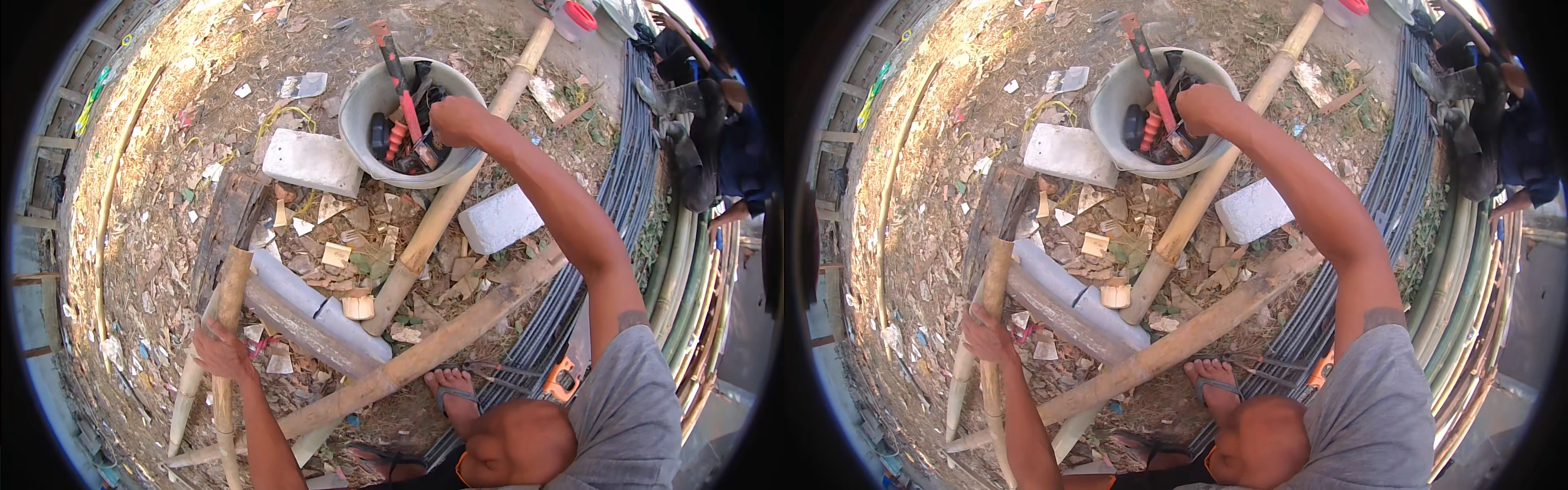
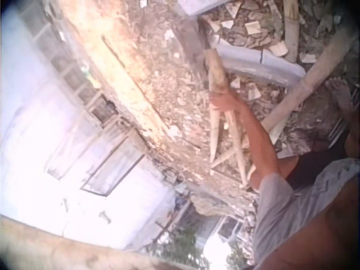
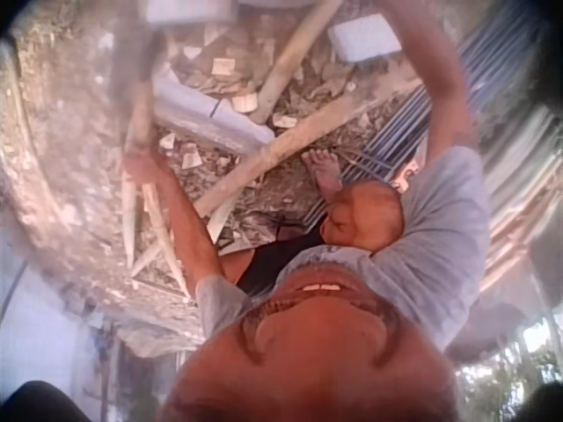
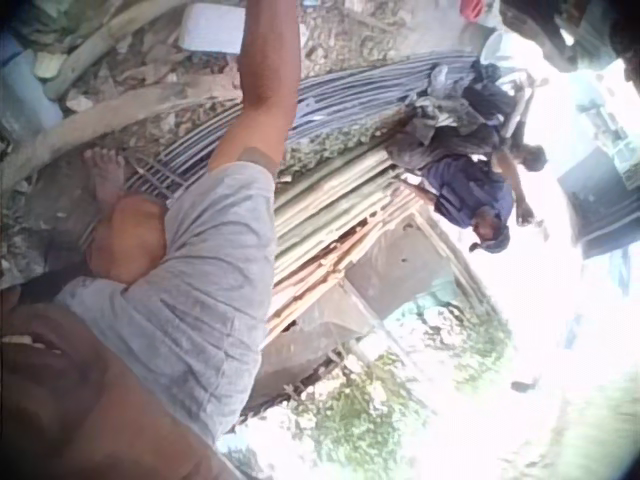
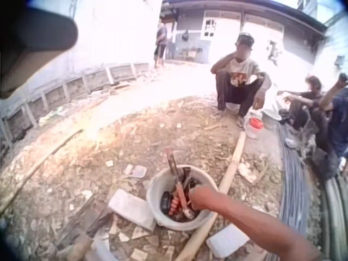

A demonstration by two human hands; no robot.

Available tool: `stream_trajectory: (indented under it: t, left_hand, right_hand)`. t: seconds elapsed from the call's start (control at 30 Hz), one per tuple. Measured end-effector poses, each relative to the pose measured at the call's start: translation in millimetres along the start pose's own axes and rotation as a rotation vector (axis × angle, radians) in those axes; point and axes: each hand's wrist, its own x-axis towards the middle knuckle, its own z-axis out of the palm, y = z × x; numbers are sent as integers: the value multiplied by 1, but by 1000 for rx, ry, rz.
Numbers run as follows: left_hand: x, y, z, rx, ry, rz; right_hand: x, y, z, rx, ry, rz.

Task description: The person assembles a triangular bamboo frame by positioning bamboo poles and securing them together using a hammer and nails.

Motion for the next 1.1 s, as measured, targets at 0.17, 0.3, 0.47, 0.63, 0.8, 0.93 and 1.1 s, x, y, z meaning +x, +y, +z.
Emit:
stream_trajectory:
  t: [0.17, 0.3, 0.47, 0.63, 0.8, 0.93, 1.1]
  left_hand:
    - [0, -8, 9, 22, 37, 29]
    - [-1, 1, 3, -27, 39, 38]
    - [0, -7, 2, -30, 40, 42]
    - [-2, -3, 7, -34, 51, 43]
    - [0, -3, 5, 4, 88, 73]
    - [-2, -3, 7, -7, 38, 63]
    - [-3, 1, 4, 13, 86, 71]
  right_hand:
    - [15, 1, 39, -168, 74, -77]
    - [16, 11, 45, -231, 207, -178]
    - [7, -2, 13, -83, 60, -307]
    - [14, 10, 42, -127, 61, -287]
    - [-4, 2, -19, -103, 58, -358]
    - [40, -34, -26, -84, 461, -401]
    - [54, -40, 0, -188, 722, -339]
